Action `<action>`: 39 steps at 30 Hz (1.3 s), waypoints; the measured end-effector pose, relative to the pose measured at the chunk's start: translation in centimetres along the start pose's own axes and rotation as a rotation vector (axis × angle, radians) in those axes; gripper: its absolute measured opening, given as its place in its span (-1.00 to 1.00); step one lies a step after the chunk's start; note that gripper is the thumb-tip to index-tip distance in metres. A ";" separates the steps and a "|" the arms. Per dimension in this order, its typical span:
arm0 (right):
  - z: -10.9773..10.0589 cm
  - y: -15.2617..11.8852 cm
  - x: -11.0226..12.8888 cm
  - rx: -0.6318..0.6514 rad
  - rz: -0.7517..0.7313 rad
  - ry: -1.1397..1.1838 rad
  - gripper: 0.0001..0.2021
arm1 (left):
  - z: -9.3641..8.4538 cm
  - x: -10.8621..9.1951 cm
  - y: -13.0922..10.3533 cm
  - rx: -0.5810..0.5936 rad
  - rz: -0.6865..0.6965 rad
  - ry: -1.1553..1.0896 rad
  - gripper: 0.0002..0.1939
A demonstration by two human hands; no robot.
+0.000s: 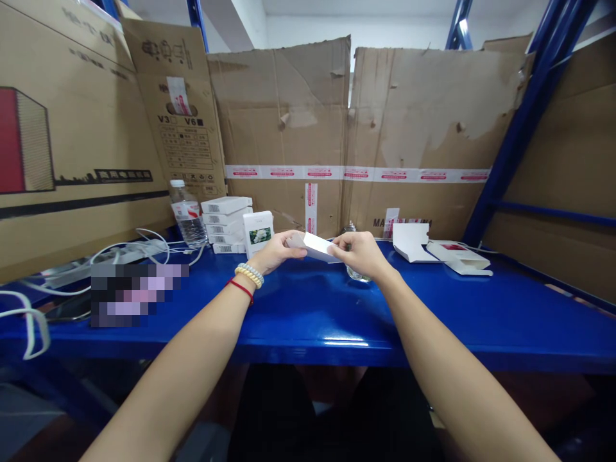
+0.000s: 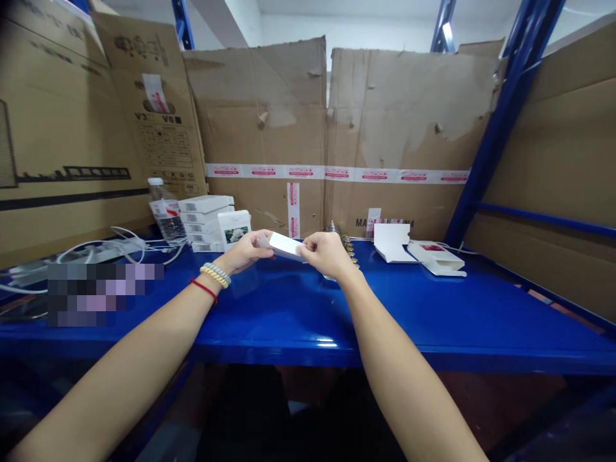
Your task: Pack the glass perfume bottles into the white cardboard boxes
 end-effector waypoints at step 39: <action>0.9 -0.3 0.7 -0.047 -0.071 -0.107 -0.75 | -0.4 -0.8 0.4 -0.350 0.171 0.019 0.09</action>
Point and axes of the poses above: each hand's wrist, its own y-axis towards the middle knuckle, its own z-axis out of the palm, x = y × z, the point moved 3 cm from there along y, towards the middle knuckle, and after that the axes turned 14 degrees about z, right-handed, at the moved point
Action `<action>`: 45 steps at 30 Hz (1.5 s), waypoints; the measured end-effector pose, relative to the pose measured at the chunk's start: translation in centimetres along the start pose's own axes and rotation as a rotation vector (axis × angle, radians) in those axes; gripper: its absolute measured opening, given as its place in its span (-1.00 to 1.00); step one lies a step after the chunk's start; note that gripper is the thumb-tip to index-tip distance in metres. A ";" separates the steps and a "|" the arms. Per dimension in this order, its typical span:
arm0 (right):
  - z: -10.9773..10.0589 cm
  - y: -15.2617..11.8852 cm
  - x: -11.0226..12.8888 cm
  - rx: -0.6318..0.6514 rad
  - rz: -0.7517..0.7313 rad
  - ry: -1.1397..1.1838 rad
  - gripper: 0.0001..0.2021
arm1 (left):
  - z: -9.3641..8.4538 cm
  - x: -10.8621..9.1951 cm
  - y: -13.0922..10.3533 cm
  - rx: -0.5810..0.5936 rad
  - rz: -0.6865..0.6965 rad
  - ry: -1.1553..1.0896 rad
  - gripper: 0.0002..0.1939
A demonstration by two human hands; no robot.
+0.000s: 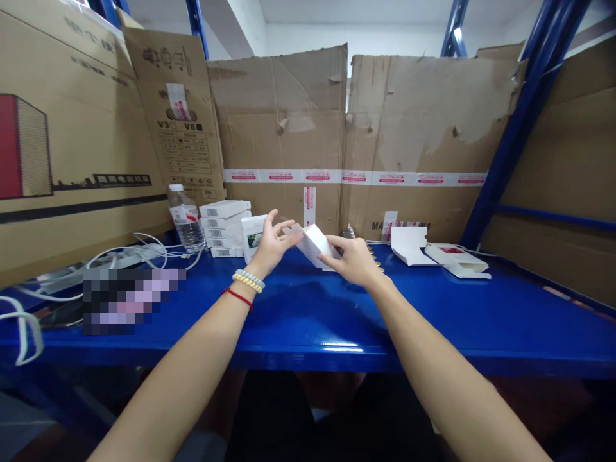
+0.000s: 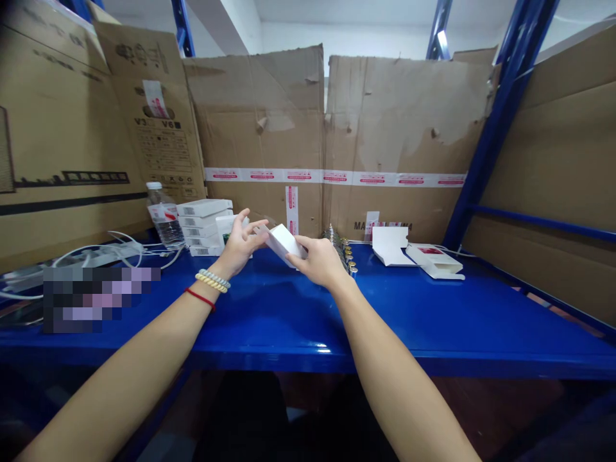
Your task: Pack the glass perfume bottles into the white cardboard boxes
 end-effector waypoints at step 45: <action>1.7 0.9 -1.5 0.275 0.401 0.877 -0.55 | 0.6 1.8 -0.6 0.229 -0.225 -0.262 -0.40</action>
Point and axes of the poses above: each hand's wrist, its own y-axis towards the middle knuckle, its own z-axis out of the palm, x = y × z, the point moved 3 cm from there along y, towards the middle knuckle, and after that the axes turned 14 degrees about z, right-handed, at the moved point
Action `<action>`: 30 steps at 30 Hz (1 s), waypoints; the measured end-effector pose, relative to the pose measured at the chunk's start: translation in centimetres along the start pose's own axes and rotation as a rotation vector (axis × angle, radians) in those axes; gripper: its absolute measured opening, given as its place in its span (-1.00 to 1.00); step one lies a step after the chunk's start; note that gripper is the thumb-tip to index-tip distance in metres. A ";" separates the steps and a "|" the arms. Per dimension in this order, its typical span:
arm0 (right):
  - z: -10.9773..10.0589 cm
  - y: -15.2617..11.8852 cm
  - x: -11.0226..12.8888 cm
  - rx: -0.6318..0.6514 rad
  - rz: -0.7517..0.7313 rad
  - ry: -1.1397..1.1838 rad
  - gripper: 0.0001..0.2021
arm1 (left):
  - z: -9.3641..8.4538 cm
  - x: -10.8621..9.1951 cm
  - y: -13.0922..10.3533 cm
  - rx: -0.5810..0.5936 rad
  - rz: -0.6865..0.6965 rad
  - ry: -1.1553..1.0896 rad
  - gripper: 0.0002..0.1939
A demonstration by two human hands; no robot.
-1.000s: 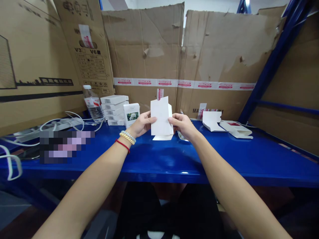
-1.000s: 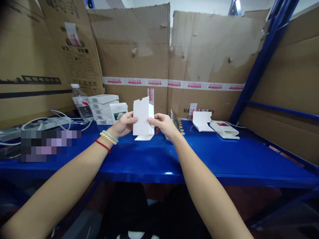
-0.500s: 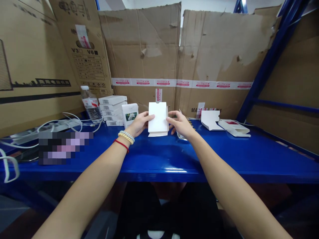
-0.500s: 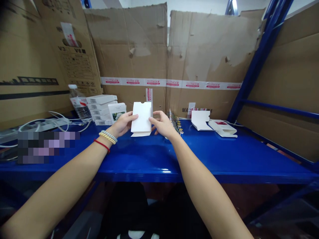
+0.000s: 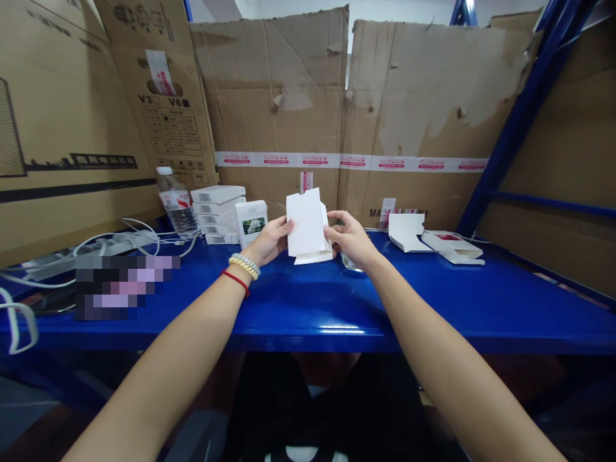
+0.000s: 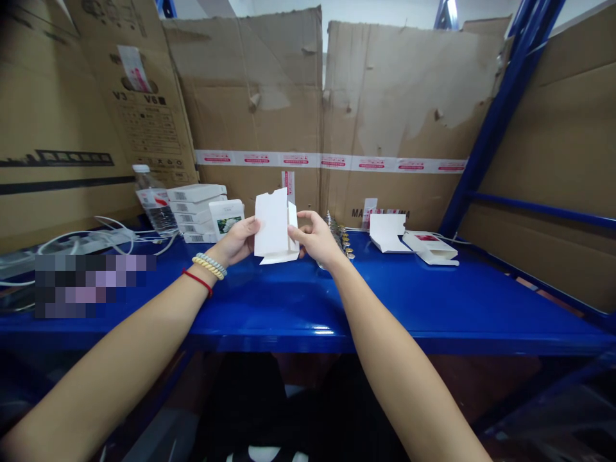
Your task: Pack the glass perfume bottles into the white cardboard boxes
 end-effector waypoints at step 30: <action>-0.4 0.1 0.2 -0.078 -0.081 -0.025 -0.59 | 0.1 -0.2 0.1 -0.035 0.073 0.089 -0.27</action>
Point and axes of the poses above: each hand's wrist, its own y-axis towards the middle knuckle, its own z-axis out of the palm, x = y × z, the point moved 3 cm from there along y, towards the middle knuckle, and after that the axes turned 14 degrees about z, right-handed, at the moved point
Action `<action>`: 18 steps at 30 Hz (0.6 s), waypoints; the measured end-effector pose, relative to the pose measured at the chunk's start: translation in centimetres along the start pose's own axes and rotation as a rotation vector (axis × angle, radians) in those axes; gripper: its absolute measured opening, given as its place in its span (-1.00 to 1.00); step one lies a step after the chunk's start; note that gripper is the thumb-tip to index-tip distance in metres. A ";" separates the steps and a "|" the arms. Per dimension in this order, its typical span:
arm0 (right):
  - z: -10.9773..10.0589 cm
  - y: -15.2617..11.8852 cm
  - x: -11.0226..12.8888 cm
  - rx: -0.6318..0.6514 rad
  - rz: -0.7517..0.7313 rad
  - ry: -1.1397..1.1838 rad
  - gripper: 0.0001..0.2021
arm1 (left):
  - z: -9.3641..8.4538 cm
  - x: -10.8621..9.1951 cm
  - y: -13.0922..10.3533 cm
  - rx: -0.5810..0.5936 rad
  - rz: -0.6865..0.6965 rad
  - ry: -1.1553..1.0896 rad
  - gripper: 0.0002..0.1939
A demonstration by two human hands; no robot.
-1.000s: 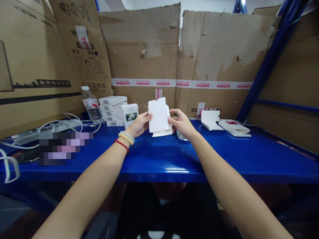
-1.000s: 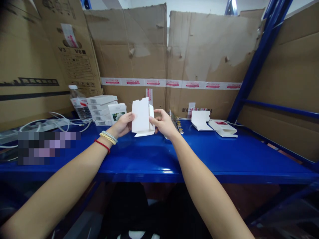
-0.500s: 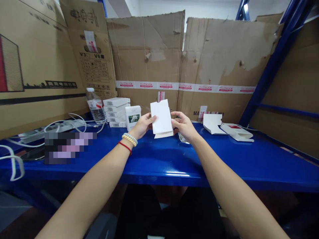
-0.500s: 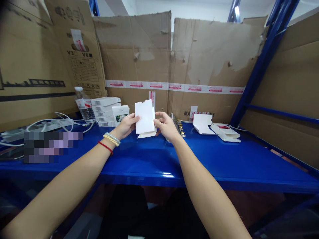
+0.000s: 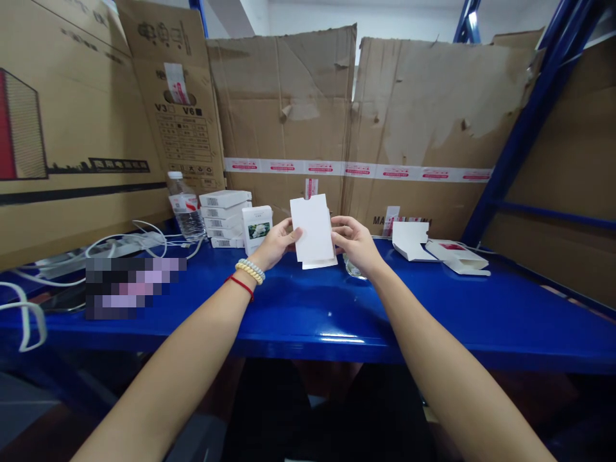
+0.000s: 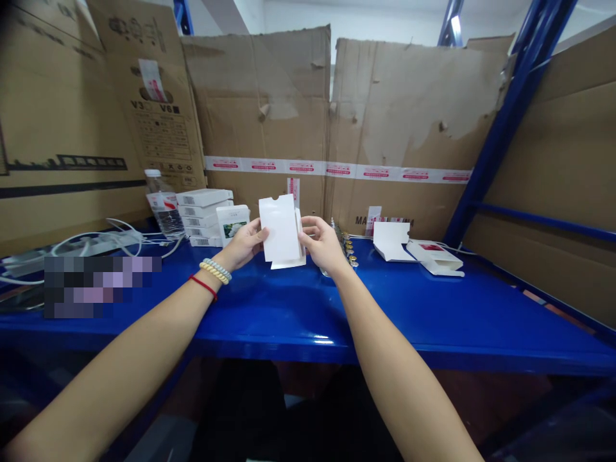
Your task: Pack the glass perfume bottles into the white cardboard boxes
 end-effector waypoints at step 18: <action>0.6 -0.8 0.5 -0.119 -0.277 -0.380 -0.52 | 1.1 -1.2 -0.3 -0.096 0.234 0.282 -0.34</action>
Point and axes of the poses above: each hand's wrist, its own y-axis towards the middle knuckle, its own z-axis out of the palm, x = y × z, the point moved 3 cm from there along y, towards the middle knuckle, and after that the axes turned 14 degrees about z, right-handed, at the moved point
